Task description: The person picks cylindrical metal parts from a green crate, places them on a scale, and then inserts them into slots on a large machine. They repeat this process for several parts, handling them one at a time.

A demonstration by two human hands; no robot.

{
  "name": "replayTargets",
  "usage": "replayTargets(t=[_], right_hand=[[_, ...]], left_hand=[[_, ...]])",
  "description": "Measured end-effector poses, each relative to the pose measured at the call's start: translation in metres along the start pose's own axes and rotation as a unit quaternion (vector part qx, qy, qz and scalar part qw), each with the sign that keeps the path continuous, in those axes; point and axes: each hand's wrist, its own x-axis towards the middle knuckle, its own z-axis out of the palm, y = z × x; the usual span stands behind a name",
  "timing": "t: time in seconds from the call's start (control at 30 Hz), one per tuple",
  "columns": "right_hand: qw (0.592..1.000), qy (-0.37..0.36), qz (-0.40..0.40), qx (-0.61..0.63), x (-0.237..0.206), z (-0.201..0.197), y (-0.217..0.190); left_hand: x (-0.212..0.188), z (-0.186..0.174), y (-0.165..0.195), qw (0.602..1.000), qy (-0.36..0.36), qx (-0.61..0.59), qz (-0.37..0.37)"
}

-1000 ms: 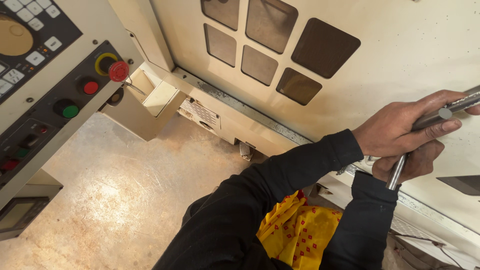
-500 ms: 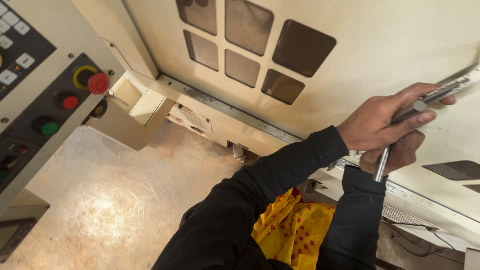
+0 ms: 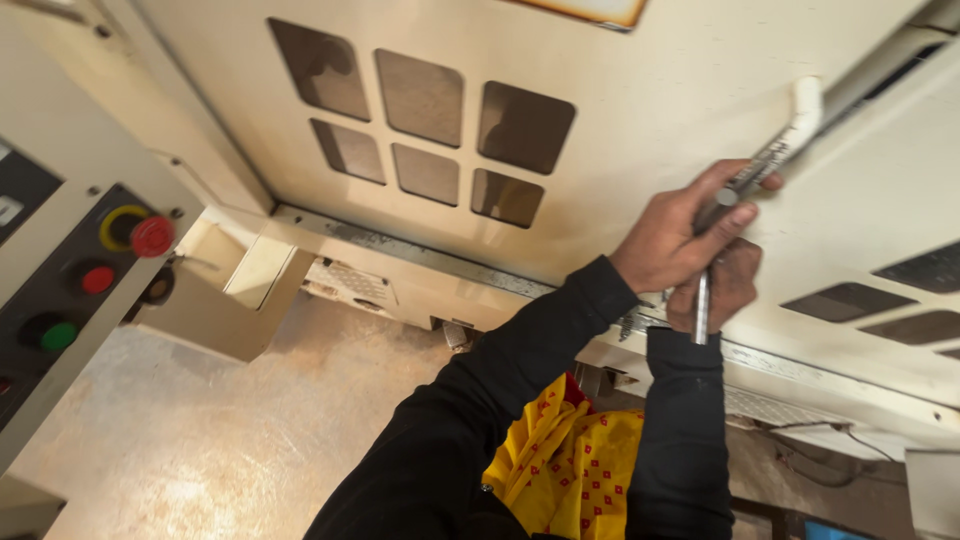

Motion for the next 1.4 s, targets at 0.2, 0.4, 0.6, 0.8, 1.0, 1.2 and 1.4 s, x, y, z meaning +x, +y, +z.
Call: replayTargets(t=[0.2,0.4,0.6,0.8,1.0,1.2,1.4], right_hand=[[1.0,0.003,0.025,-0.01,-0.001,-0.001,-0.002],[1.0,-0.004,0.025,0.001,0.002,-0.004,-0.006],[1.0,0.001,0.013,0.016,0.005,-0.007,-0.009],[1.0,-0.005,0.015,0.012,0.005,-0.009,-0.009],[1.0,-0.006,0.012,0.009,0.004,-0.009,-0.009],[1.0,-0.007,0.008,0.006,0.005,-0.009,-0.01],[1.0,-0.011,0.015,0.005,0.005,-0.009,-0.01]], left_hand=[[-0.002,-0.001,0.013,1.0,0.013,-0.007,-0.017],[-0.001,-0.004,0.024,0.999,0.009,0.011,-0.051],[-0.001,-0.004,0.028,0.999,0.008,0.001,-0.045],[0.0,-0.004,0.027,1.0,0.012,-0.007,-0.013],[0.0,-0.004,0.028,0.999,0.009,0.003,-0.035],[-0.001,-0.006,0.028,0.999,0.009,0.006,-0.043],[0.0,-0.005,0.027,1.0,0.009,0.003,-0.024]])
